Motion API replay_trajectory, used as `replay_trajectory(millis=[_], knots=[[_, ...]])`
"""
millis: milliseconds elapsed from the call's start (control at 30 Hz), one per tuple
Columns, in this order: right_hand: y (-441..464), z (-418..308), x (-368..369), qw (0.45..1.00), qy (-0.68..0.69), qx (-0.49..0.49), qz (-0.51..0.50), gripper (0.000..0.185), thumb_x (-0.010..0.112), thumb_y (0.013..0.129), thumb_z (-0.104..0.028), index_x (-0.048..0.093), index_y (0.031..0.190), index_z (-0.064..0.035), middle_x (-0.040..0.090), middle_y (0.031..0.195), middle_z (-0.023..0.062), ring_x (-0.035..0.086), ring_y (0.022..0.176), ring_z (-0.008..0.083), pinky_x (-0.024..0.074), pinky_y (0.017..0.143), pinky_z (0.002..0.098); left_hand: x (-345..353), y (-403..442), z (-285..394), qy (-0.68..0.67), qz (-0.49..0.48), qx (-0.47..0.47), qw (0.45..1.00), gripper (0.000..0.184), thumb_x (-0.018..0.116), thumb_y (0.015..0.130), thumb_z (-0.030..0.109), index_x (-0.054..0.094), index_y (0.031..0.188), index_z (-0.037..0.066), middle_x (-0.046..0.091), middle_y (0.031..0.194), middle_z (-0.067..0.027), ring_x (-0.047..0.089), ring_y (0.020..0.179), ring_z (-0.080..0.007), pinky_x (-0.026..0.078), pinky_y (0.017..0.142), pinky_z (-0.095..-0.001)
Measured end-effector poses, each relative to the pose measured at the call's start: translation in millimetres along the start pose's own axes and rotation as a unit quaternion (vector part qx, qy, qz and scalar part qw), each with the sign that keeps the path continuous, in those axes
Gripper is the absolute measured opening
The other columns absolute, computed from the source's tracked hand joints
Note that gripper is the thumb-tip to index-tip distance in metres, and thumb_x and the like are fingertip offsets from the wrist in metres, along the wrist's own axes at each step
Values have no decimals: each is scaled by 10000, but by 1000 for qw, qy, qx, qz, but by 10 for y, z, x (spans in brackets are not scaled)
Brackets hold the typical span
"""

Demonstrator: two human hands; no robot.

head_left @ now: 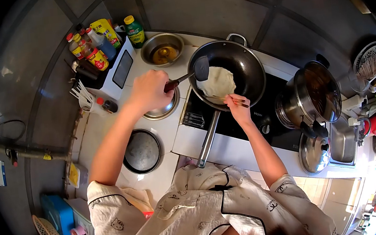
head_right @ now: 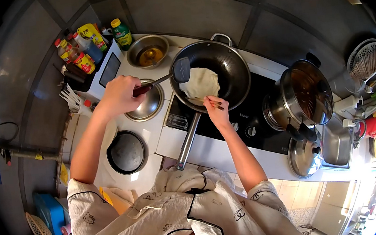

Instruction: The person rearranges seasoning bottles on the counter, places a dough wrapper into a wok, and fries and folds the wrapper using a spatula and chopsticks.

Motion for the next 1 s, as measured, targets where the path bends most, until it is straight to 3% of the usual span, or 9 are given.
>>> replay_trajectory(millis=[133, 267, 400, 533, 633, 833, 1000], knots=[[-13, -66, -27, 999, 28, 7, 13, 200, 568, 820, -150, 613, 821, 44, 637, 654, 87, 604, 601, 115, 465, 595, 207, -103, 113, 45, 15, -38, -6, 999, 192, 634, 636, 203, 635, 725, 33, 606, 662, -138, 594, 673, -302, 469, 605, -383], [-64, -49, -205, 986, 141, 77, 51, 228, 559, 837, -170, 607, 863, 52, 639, 713, 88, 625, 650, 129, 492, 593, 223, -60, 164, -10, -6, -28, -13, 999, 195, 636, 642, 203, 632, 722, 25, 605, 663, -144, 594, 672, -299, 468, 604, -380], [-153, 80, -381, 989, 98, 92, 64, 252, 571, 842, -190, 609, 899, 52, 644, 749, 106, 628, 664, 131, 494, 595, 225, -15, 152, -37, -31, -38, -28, 998, 187, 636, 649, 196, 634, 719, 23, 605, 663, -143, 596, 674, -293, 466, 602, -377], [-166, 257, -635, 979, 109, 88, 145, 284, 587, 834, -196, 602, 951, 63, 647, 769, 120, 615, 675, 120, 496, 601, 216, 25, 112, -30, -56, -32, -18, 998, 164, 613, 624, 190, 644, 674, 38, 591, 623, -154, 587, 640, -316, 464, 580, -394], [-20, 439, -856, 962, 134, 138, 195, 364, 615, 817, -252, 593, 957, 83, 638, 803, 127, 630, 713, 153, 514, 599, 233, 116, 120, -72, -70, -68, -36, 995, 160, 615, 626, 196, 646, 668, 45, 594, 626, -153, 588, 639, -310, 468, 592, -392], [227, 654, -724, 957, 145, 179, 174, 377, 639, 797, -280, 592, 962, 56, 628, 787, 116, 638, 663, 175, 521, 563, 249, 353, 156, 4, -99, -79, -25, 992, 163, 616, 638, 210, 651, 674, 55, 596, 615, -147, 590, 626, -302, 473, 597, -388], [229, 628, -647, 951, 206, 152, 172, 363, 640, 796, -281, 605, 938, 51, 628, 755, 116, 636, 648, 168, 519, 545, 243, 550, 127, -30, -188, -107, -33, 976, 209, 618, 673, 215, 636, 688, 8, 577, 557, -124, 574, 502, -233, 457, 503, -332]])
Point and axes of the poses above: each hand's wrist, its own y-axis towards the middle knuckle, its own x-axis out of the palm, z = x × y, the point moved 5 cm from there along y, towards the middle knuckle
